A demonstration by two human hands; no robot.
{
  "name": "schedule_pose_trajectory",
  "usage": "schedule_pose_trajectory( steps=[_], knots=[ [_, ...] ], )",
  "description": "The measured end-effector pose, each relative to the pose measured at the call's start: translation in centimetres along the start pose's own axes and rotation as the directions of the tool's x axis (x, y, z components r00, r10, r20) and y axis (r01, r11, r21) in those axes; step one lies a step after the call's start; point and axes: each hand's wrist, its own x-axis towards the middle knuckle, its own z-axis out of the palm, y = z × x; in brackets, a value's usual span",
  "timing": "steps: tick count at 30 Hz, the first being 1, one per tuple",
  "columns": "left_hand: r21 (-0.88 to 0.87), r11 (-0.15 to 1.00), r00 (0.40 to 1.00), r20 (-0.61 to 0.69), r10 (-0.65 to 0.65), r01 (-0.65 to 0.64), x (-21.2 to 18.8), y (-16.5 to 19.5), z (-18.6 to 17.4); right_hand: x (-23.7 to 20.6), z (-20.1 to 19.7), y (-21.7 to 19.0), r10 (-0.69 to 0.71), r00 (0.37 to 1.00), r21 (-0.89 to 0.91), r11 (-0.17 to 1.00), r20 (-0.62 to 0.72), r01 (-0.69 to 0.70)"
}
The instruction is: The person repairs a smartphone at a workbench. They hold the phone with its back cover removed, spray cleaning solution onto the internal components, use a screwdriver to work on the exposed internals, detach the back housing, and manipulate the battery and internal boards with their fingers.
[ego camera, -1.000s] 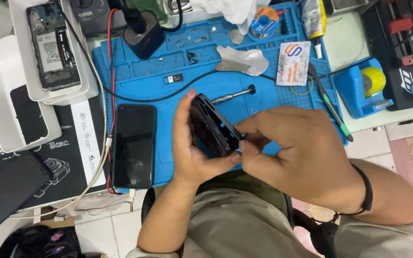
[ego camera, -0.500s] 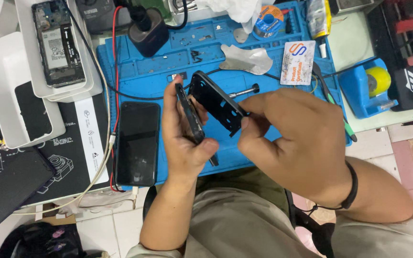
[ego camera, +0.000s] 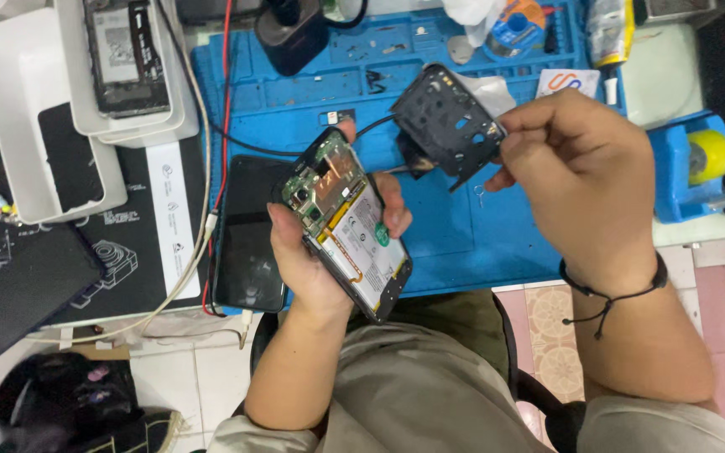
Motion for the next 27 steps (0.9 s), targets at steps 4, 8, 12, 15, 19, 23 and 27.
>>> schedule_pose_trajectory(
  steps=[4,8,12,15,19,23,27],
  knots=[
    [-0.11,0.994,0.995,0.099,-0.008,0.019,-0.7,1.0,-0.2,2.5,1.1,1.5,0.013,0.996,-0.136,0.991,0.09,0.0],
    [-0.196,0.978,0.991,0.121,-0.055,0.078,-1.3,2.2,-0.1,5.3,3.9,2.1,-0.007,0.972,-0.204,0.977,0.234,0.056],
    [-0.231,0.97,0.988,0.152,-0.035,0.07,-2.0,3.6,-0.3,8.1,8.6,2.1,-0.088,0.915,-0.177,0.969,0.394,0.17],
    [-0.231,0.972,0.99,0.136,-0.022,0.053,-2.4,4.4,-0.6,10.0,12.9,2.2,-0.021,0.882,-0.153,0.983,0.471,0.106],
    [-0.273,0.96,0.994,0.106,-0.026,0.054,-2.8,5.2,-1.1,11.9,18.6,2.9,-0.034,0.868,-0.237,0.956,0.496,0.173],
    [-0.319,0.946,0.995,0.102,-0.016,0.048,-2.9,5.9,-1.5,13.6,22.4,4.1,-0.301,0.78,-0.231,0.842,0.549,0.487],
    [-0.337,0.94,0.996,0.092,-0.021,0.051,-2.9,6.4,-1.8,14.3,24.5,5.0,-0.378,0.733,-0.184,0.809,0.566,0.559]
  ],
)
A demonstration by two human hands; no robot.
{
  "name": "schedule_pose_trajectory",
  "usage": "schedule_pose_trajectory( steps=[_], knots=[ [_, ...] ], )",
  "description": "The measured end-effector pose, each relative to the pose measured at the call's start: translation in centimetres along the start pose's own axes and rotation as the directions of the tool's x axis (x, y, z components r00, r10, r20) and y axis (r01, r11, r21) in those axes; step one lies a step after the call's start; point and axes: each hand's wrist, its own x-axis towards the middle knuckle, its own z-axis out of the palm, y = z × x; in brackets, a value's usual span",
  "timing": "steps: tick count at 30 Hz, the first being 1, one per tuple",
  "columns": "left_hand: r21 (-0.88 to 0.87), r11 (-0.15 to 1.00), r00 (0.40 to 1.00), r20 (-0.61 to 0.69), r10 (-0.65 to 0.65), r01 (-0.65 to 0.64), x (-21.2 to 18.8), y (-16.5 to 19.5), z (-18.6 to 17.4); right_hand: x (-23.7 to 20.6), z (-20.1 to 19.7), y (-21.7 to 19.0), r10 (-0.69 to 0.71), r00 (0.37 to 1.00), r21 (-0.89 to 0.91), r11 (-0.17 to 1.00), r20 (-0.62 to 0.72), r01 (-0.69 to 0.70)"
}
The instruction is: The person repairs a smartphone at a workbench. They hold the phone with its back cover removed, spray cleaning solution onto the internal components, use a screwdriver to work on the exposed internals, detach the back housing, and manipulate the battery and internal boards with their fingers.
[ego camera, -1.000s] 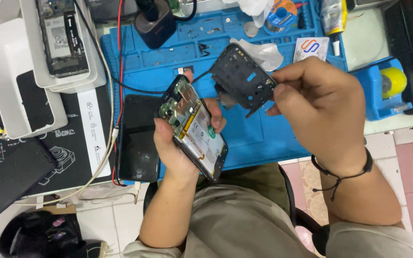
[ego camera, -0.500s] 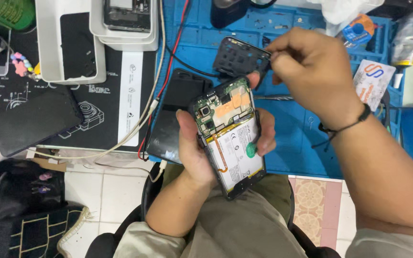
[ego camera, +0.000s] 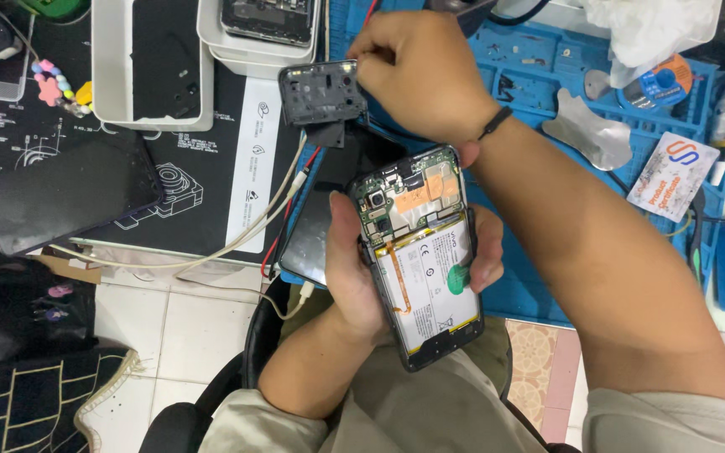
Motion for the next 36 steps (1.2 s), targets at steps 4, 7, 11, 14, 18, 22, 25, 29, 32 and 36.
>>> schedule_pose_trajectory(
  steps=[4,7,11,14,18,22,25,29,32,36],
  knots=[
    [0.015,1.0,1.0,-0.017,0.012,-0.012,0.2,-0.1,-0.2,0.5,0.2,-0.6,-0.014,1.0,0.086,0.996,0.008,0.013],
    [0.062,0.996,0.996,-0.055,0.07,-0.067,0.6,-0.2,-0.5,-0.6,-2.1,-2.0,0.376,0.92,0.193,0.9,0.109,-0.391],
    [0.066,0.977,0.978,-0.037,0.204,-0.201,1.2,-0.7,-1.2,-6.0,-7.8,-4.7,0.543,0.83,0.423,0.726,0.13,-0.542],
    [0.155,0.941,0.95,-0.033,0.31,-0.301,1.8,-2.1,-1.8,-11.8,-10.4,-6.6,0.521,0.819,0.342,0.744,0.239,-0.573],
    [0.271,0.888,0.907,-0.1,0.409,-0.371,2.4,-5.1,-2.1,-18.8,-9.8,-8.2,0.415,0.842,0.485,0.69,0.344,-0.538],
    [0.495,0.816,0.915,-0.095,0.392,-0.299,2.1,-8.3,-1.8,-22.2,-9.9,-8.2,0.462,0.853,0.22,0.831,0.24,-0.512],
    [0.639,0.759,0.959,-0.12,0.258,-0.124,0.8,-7.6,-1.9,-23.2,-11.5,-7.8,0.436,0.874,0.003,0.894,0.216,-0.448],
    [0.893,0.451,0.95,-0.158,0.27,0.02,-0.4,-5.9,-1.9,-23.6,-13.8,-6.6,0.463,0.84,-0.197,0.885,0.282,-0.422],
    [0.997,0.019,0.959,-0.082,0.271,0.079,-1.5,-4.2,-1.1,-23.7,-14.2,-5.5,0.428,0.847,-0.302,0.891,0.314,-0.339],
    [0.898,-0.429,0.988,0.136,0.066,-0.095,-1.3,-3.0,-1.4,-23.6,-14.3,-4.4,0.444,0.808,-0.373,0.877,0.387,-0.303]
  ],
)
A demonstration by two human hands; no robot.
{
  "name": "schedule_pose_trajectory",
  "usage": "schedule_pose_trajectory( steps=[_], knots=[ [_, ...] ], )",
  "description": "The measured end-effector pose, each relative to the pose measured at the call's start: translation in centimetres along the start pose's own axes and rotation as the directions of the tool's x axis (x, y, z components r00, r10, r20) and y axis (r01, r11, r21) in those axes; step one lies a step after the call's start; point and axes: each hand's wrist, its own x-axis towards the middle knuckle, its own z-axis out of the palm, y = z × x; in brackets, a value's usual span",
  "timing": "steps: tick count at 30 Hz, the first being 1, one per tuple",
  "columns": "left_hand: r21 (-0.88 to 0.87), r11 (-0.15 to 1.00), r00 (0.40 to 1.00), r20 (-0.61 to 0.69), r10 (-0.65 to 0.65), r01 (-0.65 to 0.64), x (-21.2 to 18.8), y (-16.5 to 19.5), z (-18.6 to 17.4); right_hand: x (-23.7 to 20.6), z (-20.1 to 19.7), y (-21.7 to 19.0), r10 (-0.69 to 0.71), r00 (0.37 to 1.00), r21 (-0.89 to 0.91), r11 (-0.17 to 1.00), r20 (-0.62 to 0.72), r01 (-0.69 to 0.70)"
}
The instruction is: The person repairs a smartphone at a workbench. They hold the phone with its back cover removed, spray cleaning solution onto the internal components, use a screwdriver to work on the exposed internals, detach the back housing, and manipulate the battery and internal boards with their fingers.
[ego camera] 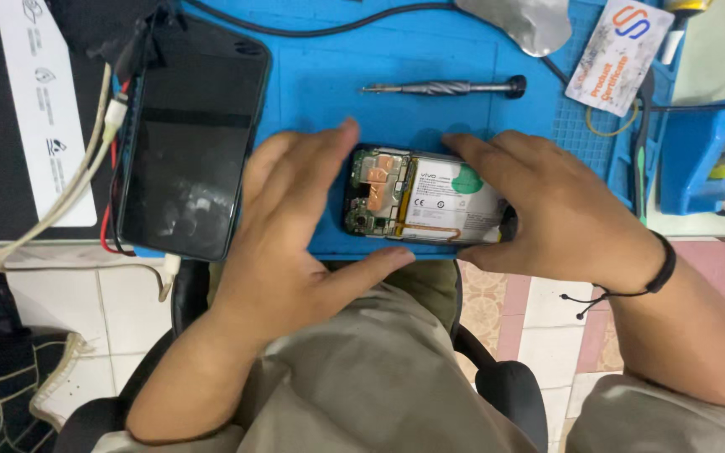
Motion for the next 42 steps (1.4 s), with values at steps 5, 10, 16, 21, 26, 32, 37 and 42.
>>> schedule_pose_trajectory(
  steps=[5,10,16,21,26,32,37,42],
  knots=[
    [0.081,0.996,0.997,0.068,0.031,-0.036,0.4,-1.2,0.4,0.8,-0.2,0.8,-0.079,0.997,0.082,0.994,0.019,0.077],
    [0.112,0.994,0.997,0.08,-0.025,0.016,0.2,-1.8,0.7,1.0,0.0,0.7,-0.23,0.972,-0.293,0.934,-0.051,0.206],
    [0.081,0.997,0.998,0.065,0.0,-0.006,0.5,-2.3,0.7,2.7,-1.2,0.1,-0.299,0.95,-0.112,0.951,-0.085,0.289],
    [0.047,0.999,0.998,0.057,-0.006,0.004,0.9,-2.7,0.4,5.6,-1.7,-1.2,-0.566,0.824,-0.309,0.788,-0.024,0.533],
    [0.026,1.0,0.998,0.057,-0.018,0.017,1.3,-3.7,-0.1,7.9,-2.0,-1.0,-0.61,0.787,-0.365,0.714,0.094,0.597],
    [-0.02,1.0,0.999,0.039,-0.017,0.018,1.6,-4.7,-0.1,9.1,-1.5,-0.2,-0.613,0.781,-0.364,0.705,0.117,0.608],
    [-0.038,0.999,0.998,0.052,-0.021,0.023,1.8,-5.2,-0.2,10.1,-1.8,-0.2,-0.602,0.777,-0.308,0.715,0.185,0.628],
    [-0.045,0.999,0.999,0.043,-0.01,0.012,1.8,-5.3,-0.3,10.6,-2.2,0.2,-0.646,0.729,-0.273,0.676,0.229,0.685]
  ],
)
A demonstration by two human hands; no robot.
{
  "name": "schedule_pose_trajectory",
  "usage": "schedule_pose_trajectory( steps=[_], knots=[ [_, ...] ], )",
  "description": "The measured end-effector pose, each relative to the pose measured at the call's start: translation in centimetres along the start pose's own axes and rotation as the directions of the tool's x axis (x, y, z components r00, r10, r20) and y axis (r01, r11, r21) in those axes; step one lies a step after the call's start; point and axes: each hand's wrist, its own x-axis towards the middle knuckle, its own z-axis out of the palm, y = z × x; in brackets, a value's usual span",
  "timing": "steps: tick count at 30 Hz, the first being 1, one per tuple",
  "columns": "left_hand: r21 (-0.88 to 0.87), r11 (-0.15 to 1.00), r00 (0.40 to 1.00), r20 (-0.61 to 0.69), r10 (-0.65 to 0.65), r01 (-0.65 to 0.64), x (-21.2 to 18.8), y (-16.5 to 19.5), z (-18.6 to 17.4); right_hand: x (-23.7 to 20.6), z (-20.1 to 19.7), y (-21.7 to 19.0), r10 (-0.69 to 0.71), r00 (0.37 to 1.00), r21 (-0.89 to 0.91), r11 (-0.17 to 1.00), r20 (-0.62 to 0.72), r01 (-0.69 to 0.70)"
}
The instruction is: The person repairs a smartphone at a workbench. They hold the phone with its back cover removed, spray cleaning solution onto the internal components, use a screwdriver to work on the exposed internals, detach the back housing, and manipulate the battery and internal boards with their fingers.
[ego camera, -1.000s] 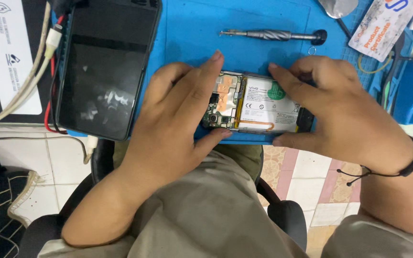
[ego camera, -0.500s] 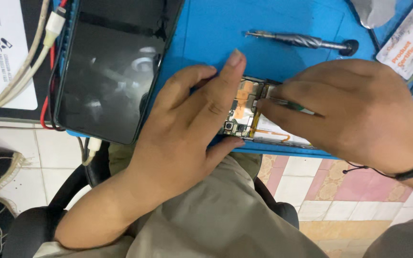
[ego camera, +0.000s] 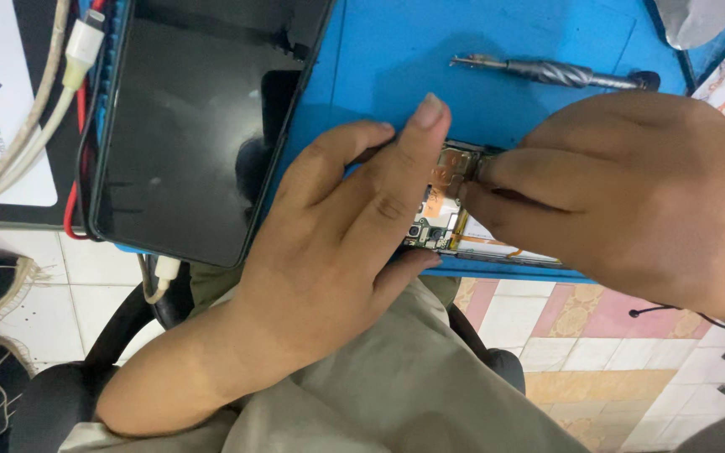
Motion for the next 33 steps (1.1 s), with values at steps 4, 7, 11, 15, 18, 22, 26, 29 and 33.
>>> schedule_pose_trajectory(
  steps=[4,7,11,15,18,22,26,29,33],
  knots=[
    [-0.006,1.0,1.0,0.01,-0.007,0.007,-0.1,0.1,-0.2,0.5,0.0,-0.4,0.007,1.0,-0.027,1.0,0.022,-0.006],
    [-0.004,1.0,1.0,0.007,0.0,0.0,-0.3,0.1,-0.3,1.6,-0.4,-0.8,0.068,0.986,-0.041,0.997,0.149,-0.063],
    [0.021,1.0,1.0,0.012,0.003,-0.003,-0.6,0.3,-0.4,3.6,-0.5,-1.0,0.149,0.933,-0.027,0.988,0.327,-0.149],
    [0.014,1.0,1.0,-0.001,0.007,-0.007,-0.7,0.5,-0.2,4.3,-0.9,-0.5,0.154,0.865,-0.116,0.987,0.477,-0.112],
    [0.021,1.0,1.0,-0.007,-0.002,0.002,-0.7,0.7,-0.3,4.2,-0.9,-0.6,0.148,0.873,-0.051,0.989,0.464,-0.14],
    [0.022,1.0,1.0,-0.002,0.006,-0.006,-0.8,0.4,-0.6,3.7,-0.9,-0.9,0.29,0.827,-0.1,0.956,0.482,-0.277],
    [0.005,1.0,1.0,-0.025,0.016,-0.016,-0.7,0.2,-0.5,1.8,-1.5,-0.6,0.278,0.939,0.095,0.949,0.203,-0.302],
    [-0.007,1.0,0.999,-0.033,0.019,-0.02,-0.6,0.1,-0.4,0.4,-1.0,-0.5,0.288,0.955,0.198,0.934,0.072,-0.297],
    [-0.004,1.0,0.999,-0.034,0.023,-0.023,-0.5,0.1,-0.3,-0.1,-0.5,-0.6,0.306,0.952,0.202,0.931,0.025,-0.304]
  ],
)
